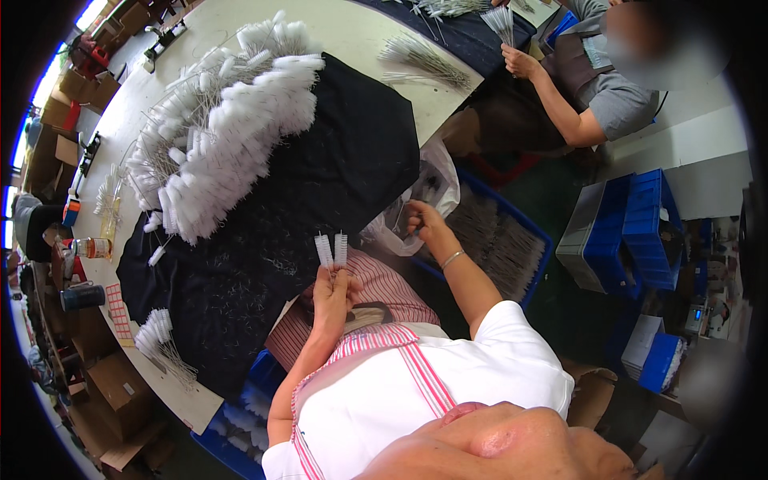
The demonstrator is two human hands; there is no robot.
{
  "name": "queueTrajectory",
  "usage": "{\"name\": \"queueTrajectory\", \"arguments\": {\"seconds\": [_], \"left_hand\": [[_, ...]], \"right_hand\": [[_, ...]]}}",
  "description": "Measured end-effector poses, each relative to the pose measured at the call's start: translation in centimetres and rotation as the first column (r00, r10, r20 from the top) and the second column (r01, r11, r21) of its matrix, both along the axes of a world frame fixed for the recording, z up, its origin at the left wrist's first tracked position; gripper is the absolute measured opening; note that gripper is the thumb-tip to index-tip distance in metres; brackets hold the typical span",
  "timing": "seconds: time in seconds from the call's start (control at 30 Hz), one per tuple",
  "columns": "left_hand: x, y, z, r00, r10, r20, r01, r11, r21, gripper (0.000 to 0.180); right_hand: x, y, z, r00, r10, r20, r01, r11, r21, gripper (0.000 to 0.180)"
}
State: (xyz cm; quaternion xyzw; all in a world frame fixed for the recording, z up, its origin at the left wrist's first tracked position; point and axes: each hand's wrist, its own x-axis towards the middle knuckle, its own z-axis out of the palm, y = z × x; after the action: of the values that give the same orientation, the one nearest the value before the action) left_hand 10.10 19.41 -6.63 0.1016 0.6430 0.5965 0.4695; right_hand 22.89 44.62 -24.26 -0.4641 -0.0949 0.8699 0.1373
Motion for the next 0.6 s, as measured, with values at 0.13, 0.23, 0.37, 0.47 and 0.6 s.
{"name": "queueTrajectory", "arguments": {"seconds": [0.13,0.23,0.37,0.47,0.6], "left_hand": [[-1.2,-1.2,-0.3,0.988,0.146,0.057,-0.15,0.986,0.076,0.014],[-2.2,-2.9,0.6,0.92,0.367,0.133,-0.369,0.929,-0.014,0.016],[-2.8,-3.0,0.9,0.892,0.364,0.27,-0.403,0.909,0.107,0.025],[-3.5,-3.8,0.7,0.848,0.37,0.379,-0.453,0.878,0.156,0.032],[-4.6,-6.8,1.1,0.775,0.511,0.372,-0.597,0.785,0.166,0.032]], "right_hand": [[-0.2,0.8,0.0,0.933,-0.225,0.281,0.17,0.964,0.206,0.018],[-1.5,-3.2,1.7,0.953,-0.098,0.285,0.027,0.97,0.243,0.018],[-0.7,-5.2,2.4,0.919,-0.254,0.301,0.127,0.915,0.384,0.022],[-1.4,-5.0,3.4,0.933,-0.272,0.236,0.112,0.843,0.526,0.021],[-2.2,-4.4,5.7,0.965,-0.223,0.14,0.107,0.818,0.565,0.022]]}}
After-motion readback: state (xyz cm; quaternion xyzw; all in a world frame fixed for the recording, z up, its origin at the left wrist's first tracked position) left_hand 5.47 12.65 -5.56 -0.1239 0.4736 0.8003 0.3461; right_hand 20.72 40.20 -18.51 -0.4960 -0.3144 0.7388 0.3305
